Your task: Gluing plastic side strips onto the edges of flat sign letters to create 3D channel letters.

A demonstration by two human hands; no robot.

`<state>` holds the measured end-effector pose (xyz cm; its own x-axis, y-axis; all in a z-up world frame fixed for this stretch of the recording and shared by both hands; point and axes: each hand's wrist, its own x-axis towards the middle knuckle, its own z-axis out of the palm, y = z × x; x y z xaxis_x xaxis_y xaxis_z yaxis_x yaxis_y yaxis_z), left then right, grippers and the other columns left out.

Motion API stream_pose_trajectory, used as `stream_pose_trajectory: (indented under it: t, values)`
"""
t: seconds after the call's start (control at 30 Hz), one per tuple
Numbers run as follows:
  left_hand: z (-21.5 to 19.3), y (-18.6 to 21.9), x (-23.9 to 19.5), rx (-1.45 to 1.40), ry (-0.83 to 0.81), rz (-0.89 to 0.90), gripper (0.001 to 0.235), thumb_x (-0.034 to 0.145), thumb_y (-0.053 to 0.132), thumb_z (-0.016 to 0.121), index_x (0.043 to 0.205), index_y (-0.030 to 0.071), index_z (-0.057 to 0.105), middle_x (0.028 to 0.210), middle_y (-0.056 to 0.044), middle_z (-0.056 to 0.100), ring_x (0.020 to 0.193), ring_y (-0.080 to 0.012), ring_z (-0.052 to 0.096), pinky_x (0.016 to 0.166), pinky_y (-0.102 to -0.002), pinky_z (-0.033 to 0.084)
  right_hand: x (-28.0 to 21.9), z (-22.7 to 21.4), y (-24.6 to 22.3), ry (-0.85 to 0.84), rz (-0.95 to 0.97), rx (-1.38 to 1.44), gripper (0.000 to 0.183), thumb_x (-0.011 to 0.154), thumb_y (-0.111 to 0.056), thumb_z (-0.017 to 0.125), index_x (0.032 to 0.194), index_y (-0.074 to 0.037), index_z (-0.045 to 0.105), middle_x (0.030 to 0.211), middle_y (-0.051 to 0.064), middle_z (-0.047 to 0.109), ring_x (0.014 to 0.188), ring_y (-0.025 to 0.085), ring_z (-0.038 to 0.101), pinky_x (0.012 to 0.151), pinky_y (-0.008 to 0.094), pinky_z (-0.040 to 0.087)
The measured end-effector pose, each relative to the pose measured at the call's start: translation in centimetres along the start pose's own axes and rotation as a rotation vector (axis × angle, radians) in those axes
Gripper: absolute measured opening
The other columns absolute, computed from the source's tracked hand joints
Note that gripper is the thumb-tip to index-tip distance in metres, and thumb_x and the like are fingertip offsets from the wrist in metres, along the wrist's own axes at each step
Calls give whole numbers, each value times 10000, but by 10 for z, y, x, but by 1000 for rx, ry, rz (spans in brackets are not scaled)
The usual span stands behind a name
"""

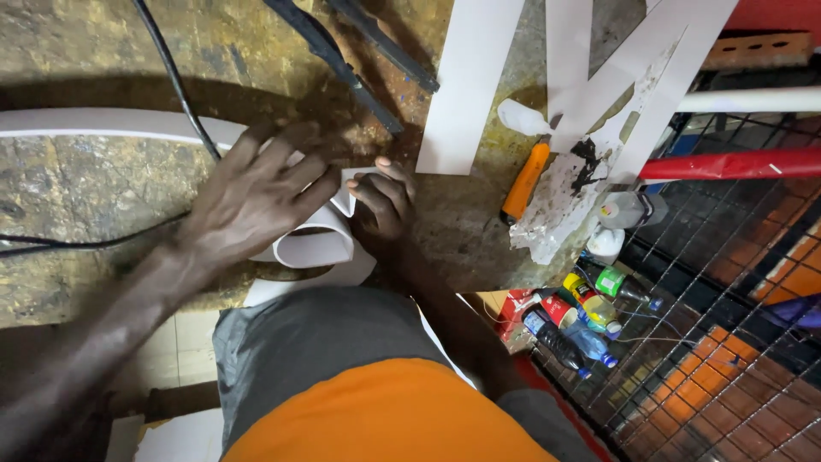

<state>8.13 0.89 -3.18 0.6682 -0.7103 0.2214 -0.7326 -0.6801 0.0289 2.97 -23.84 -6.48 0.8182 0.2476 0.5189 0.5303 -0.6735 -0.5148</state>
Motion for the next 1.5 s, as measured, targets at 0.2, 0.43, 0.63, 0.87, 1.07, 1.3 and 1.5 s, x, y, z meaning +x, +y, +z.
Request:
stream_pose_trajectory:
  t: [0.2, 0.43, 0.63, 0.87, 1.07, 1.3, 1.5]
  values:
    - [40, 21, -27, -358, 368, -67, 56, 1139, 105, 733, 1154, 140, 774, 1146, -99, 717, 1259, -368, 724, 1120, -517, 583, 9, 1, 1, 42, -45, -89, 335, 969, 8, 861, 1217, -212, 816, 1101, -17, 794, 1242, 275, 773, 1100, 396, 659]
    - [57, 16, -28, -432, 445, 49, 118, 1138, 114, 702, 1079, 194, 766, 1084, -103, 741, 1252, -372, 765, 1147, -533, 595, -7, 1, 7, 37, 11, -3, 221, 1008, -129, 852, 1202, -186, 766, 1133, 3, 820, 1269, 296, 775, 1176, 438, 606]
    - [48, 5, -15, -418, 446, 123, 73, 1139, 143, 690, 1144, 207, 726, 1168, -115, 754, 1248, -358, 762, 1196, -545, 551, -7, 6, 14, 60, -13, 31, 219, 1016, -117, 835, 1213, -179, 763, 1139, 9, 823, 1275, 306, 771, 1177, 446, 592]
    - [63, 10, -13, -414, 475, 159, 101, 1119, 132, 710, 1070, 220, 716, 1124, -102, 759, 1222, -348, 760, 1176, -524, 548, -7, 8, 8, 72, 29, 54, 285, 988, -6, 849, 1200, -180, 770, 1111, 12, 811, 1273, 321, 764, 1148, 463, 614]
    - [67, 7, -16, -438, 458, 153, 130, 1133, 110, 687, 1048, 208, 697, 1081, -91, 750, 1210, -323, 768, 1172, -493, 544, -3, 9, 4, 98, 13, 28, 295, 977, 28, 846, 1177, -173, 765, 1092, 7, 807, 1234, 306, 774, 1131, 457, 631]
    - [50, 5, -2, -442, 466, 125, 148, 1174, 119, 661, 1087, 220, 725, 1031, -64, 715, 1136, -286, 752, 1142, -463, 539, 1, 8, 3, 110, -4, 50, 234, 991, 11, 847, 1151, -146, 782, 1107, 21, 811, 1251, 319, 769, 1118, 435, 626]
    - [41, -3, -7, -523, 348, 129, 91, 1125, 190, 687, 1213, 212, 698, 1135, -42, 691, 1199, -252, 700, 1175, -497, 489, -6, 9, 7, 121, -34, 25, 218, 992, 17, 843, 1149, -128, 801, 1086, 24, 805, 1244, 319, 779, 1094, 428, 647]
